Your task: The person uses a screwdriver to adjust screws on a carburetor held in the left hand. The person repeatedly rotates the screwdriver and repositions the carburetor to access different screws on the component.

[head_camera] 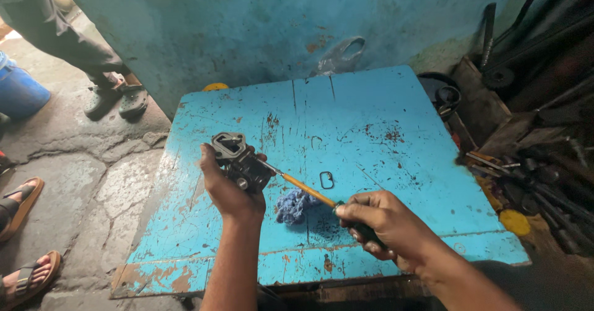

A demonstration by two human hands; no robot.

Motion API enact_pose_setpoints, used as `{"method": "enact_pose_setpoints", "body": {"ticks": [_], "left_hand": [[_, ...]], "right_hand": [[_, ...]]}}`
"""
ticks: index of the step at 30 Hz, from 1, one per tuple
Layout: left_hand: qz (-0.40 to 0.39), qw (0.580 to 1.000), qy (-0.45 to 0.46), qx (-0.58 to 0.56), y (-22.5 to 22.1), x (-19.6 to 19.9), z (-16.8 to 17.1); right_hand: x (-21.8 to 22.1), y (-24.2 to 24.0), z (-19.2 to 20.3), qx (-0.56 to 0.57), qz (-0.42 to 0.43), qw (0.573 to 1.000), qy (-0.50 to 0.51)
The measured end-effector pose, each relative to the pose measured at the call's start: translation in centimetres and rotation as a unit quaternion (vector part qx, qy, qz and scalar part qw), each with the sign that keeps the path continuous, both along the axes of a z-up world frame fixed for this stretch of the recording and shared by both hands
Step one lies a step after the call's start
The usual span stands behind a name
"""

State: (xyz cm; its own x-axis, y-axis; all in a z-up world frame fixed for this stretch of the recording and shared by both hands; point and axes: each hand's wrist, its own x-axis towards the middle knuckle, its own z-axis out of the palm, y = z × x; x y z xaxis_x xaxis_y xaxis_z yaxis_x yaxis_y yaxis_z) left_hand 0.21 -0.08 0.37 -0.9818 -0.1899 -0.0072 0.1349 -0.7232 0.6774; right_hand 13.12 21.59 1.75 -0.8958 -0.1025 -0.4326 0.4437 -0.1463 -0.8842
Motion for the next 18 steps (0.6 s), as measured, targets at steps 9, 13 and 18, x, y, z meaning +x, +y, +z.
{"method": "enact_pose_setpoints", "body": {"ticks": [9, 13, 18], "left_hand": [[0.002, 1.000, 0.012, 0.004, -0.16, -0.18, -0.33], [0.010, 1.000, 0.010, 0.003, -0.04, -0.31, -0.24], [0.008, 1.000, 0.014, 0.009, 0.01, -0.05, -0.23]], "right_hand": [[0.16, -0.35, 0.43, -0.009, -0.016, 0.998, -0.064], [-0.03, -0.35, 0.43, -0.019, -0.005, 0.999, -0.040], [0.28, -0.25, 0.34, -0.011, -0.002, 0.998, -0.063]]}}
